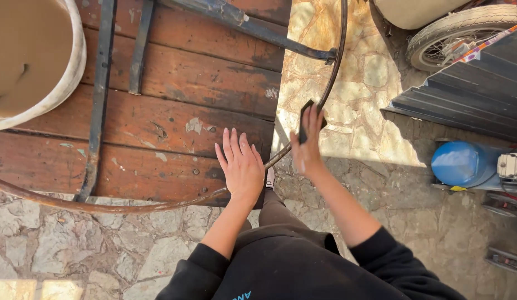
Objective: Sanding a circular metal frame using a sanding block and water on a workbench
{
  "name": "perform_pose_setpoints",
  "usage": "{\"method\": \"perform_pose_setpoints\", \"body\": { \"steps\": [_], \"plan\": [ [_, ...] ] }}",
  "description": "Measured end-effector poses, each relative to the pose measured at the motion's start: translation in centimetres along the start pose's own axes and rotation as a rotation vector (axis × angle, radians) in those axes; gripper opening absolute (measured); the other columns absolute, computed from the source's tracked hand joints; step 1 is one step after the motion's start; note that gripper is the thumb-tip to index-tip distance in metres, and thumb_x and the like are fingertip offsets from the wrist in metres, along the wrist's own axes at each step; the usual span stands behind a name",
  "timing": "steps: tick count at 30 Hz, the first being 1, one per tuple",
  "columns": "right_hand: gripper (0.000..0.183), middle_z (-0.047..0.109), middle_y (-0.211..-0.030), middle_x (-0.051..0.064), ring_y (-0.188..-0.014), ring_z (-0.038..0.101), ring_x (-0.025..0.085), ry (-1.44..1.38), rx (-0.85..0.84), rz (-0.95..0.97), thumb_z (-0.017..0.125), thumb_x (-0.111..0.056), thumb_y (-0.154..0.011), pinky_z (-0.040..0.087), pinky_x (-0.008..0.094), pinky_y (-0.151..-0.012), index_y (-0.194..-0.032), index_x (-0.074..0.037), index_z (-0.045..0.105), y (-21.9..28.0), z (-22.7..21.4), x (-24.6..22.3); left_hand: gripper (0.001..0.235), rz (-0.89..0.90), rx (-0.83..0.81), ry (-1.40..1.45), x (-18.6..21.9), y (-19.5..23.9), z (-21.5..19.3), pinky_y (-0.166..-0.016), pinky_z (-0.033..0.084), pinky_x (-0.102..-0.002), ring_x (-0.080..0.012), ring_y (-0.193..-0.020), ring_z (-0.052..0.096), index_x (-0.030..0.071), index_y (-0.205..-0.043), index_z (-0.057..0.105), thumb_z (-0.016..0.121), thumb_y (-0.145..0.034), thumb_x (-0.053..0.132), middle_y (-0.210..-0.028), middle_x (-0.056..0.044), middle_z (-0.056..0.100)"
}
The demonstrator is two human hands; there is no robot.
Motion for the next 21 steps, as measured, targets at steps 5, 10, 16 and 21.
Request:
{"method": "perform_pose_setpoints", "body": {
  "steps": [5, 10, 16, 21],
  "plan": [
    [0.066, -0.004, -0.171, 0.014, -0.153, -0.007, 0.043, 0.027, 0.044, -0.128, 0.020, -0.047, -0.111, 0.012, 0.060, -0.123, -0.165, -0.014, 0.002, -0.7, 0.3, 2.3, 0.037, 0.003, -0.024, 0.004, -0.3, 0.1, 0.3, -0.120, 0.026, -0.056, -0.0339, -0.150, 0.036, 0.004, -0.135, 0.054, 0.050, -0.101, 0.017, -0.146, -0.017, 0.051],
    [0.061, 0.007, -0.170, 0.013, -0.151, 0.004, 0.048, 0.051, 0.172, -0.158, 0.021, -0.053, -0.114, 0.014, 0.063, -0.124, -0.167, -0.024, 0.013, -10.5, -2.5, 8.8, 0.035, 0.022, -0.044, -0.014, -0.5, 1.1, 0.4, -0.120, 0.026, -0.054, -0.0326, -0.151, 0.035, 0.004, -0.134, 0.054, 0.051, -0.101, 0.017, -0.146, -0.015, 0.052],
    [0.082, 0.025, -0.166, 0.017, -0.153, 0.021, 0.033, -0.501, -0.173, 0.097, 0.052, -0.032, -0.103, 0.002, 0.049, -0.128, -0.164, -0.021, -0.001, 4.0, -3.3, -4.3, 0.035, -0.005, -0.071, -0.002, -0.6, 0.4, 0.4, -0.119, 0.029, -0.051, -0.0298, -0.150, 0.038, 0.006, -0.136, 0.053, 0.048, -0.102, 0.017, -0.145, -0.012, 0.053],
    [0.065, 0.020, -0.169, 0.007, -0.156, 0.004, 0.031, 0.159, -0.072, -0.110, 0.029, -0.048, -0.109, 0.011, 0.048, -0.128, -0.163, -0.014, 0.023, -0.4, -3.1, 1.9, 0.033, 0.007, -0.060, -0.011, -1.1, 0.5, 0.5, -0.119, 0.030, -0.050, -0.0300, -0.149, 0.039, 0.008, -0.133, 0.055, 0.050, -0.102, 0.018, -0.145, -0.011, 0.053]
  ]
}}
Point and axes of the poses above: each hand's wrist, its own y-axis away from the middle knuckle, its own z-axis out of the palm, x = y × z, the point moved 1 cm from there along -y, towards the middle knuckle
